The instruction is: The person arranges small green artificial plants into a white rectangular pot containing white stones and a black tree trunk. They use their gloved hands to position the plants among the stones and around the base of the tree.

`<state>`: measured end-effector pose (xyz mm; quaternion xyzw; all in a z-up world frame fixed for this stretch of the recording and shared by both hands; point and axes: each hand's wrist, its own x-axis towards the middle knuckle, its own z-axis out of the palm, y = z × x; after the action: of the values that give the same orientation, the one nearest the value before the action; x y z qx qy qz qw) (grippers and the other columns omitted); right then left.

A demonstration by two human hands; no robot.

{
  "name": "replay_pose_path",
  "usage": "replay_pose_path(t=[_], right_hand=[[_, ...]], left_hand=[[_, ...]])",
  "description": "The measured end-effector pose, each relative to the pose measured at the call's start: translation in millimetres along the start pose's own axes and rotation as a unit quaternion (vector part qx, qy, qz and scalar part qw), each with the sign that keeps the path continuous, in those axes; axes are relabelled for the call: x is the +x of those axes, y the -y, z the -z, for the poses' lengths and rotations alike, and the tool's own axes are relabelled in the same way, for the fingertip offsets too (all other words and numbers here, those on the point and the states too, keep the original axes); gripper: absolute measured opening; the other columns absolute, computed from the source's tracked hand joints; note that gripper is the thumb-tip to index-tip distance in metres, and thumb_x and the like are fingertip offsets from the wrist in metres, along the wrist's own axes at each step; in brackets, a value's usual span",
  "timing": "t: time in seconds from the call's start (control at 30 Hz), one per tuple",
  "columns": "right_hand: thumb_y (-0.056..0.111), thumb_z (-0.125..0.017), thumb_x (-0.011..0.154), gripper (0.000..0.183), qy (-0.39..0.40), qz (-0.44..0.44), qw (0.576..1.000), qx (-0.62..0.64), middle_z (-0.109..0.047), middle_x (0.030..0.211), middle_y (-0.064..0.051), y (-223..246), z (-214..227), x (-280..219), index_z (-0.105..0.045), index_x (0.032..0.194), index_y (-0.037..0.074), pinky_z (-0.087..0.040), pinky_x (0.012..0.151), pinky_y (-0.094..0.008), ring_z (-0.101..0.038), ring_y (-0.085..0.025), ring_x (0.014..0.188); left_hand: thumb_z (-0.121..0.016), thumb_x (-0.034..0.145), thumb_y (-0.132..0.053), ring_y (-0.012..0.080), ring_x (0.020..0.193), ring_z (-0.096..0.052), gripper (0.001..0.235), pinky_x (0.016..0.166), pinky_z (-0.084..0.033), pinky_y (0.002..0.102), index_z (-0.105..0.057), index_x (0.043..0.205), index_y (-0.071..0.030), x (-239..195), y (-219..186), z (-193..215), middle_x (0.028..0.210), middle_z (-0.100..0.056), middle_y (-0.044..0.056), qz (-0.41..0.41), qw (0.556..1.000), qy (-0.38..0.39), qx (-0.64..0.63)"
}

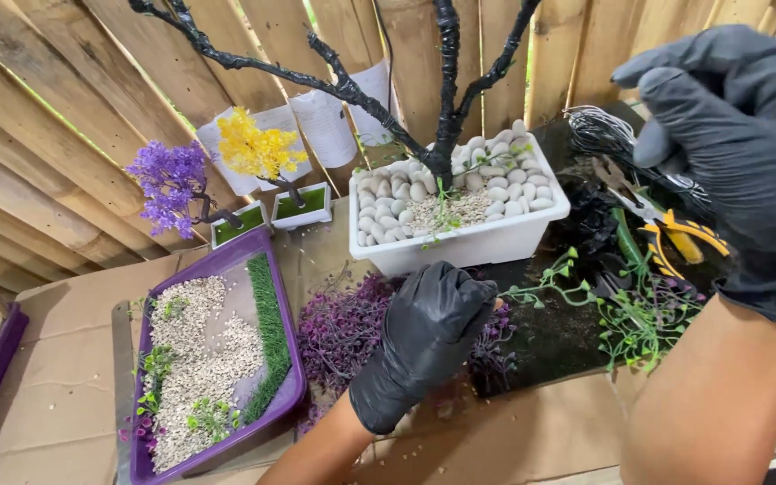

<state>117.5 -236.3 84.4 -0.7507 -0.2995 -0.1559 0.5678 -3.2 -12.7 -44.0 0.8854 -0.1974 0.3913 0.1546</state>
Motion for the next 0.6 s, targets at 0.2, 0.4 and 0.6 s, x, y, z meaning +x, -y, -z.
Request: replay_pose_path(t=[0.2,0.4,0.6], right_hand=[[0.030,-0.050,0.125,0.031,0.012,-0.023,1.000,0.008,-0.066,0.100,-0.008,-17,21,-6,-0.063,0.134,0.004,-0.037,0.068,-0.024,-0.057,-0.013,0.080],[0.011,-0.065,0.099,0.031,0.090,0.166,0.980,-0.060,-0.068,0.131,-0.024,36,10,-5,-0.070,0.126,-0.005,-0.048,0.109,-0.043,-0.062,-0.033,0.128],[-0.005,-0.075,0.099,0.008,0.082,0.167,0.982,-0.021,-0.074,0.102,-0.014,28,-8,5,-0.075,0.107,-0.006,-0.053,0.087,-0.034,-0.068,-0.022,0.094]], left_hand=[[-0.075,0.097,-0.012,0.0283,0.067,-0.060,0.018,0.055,-0.050,0.044,-0.061,0.107,-0.012,28,-9,-2,0.080,-0.062,0.009,0.030,0.999,-0.033,0.020],[-0.074,0.097,-0.005,0.0292,0.076,-0.066,0.010,0.066,-0.056,0.042,-0.066,0.100,-0.009,108,-9,13,0.088,-0.067,0.011,0.010,0.993,-0.118,-0.018],[-0.079,0.093,-0.002,0.0230,0.080,-0.071,0.012,0.072,-0.059,0.037,-0.068,0.095,-0.008,136,-4,17,0.092,-0.071,0.007,0.017,0.977,-0.154,-0.146]])
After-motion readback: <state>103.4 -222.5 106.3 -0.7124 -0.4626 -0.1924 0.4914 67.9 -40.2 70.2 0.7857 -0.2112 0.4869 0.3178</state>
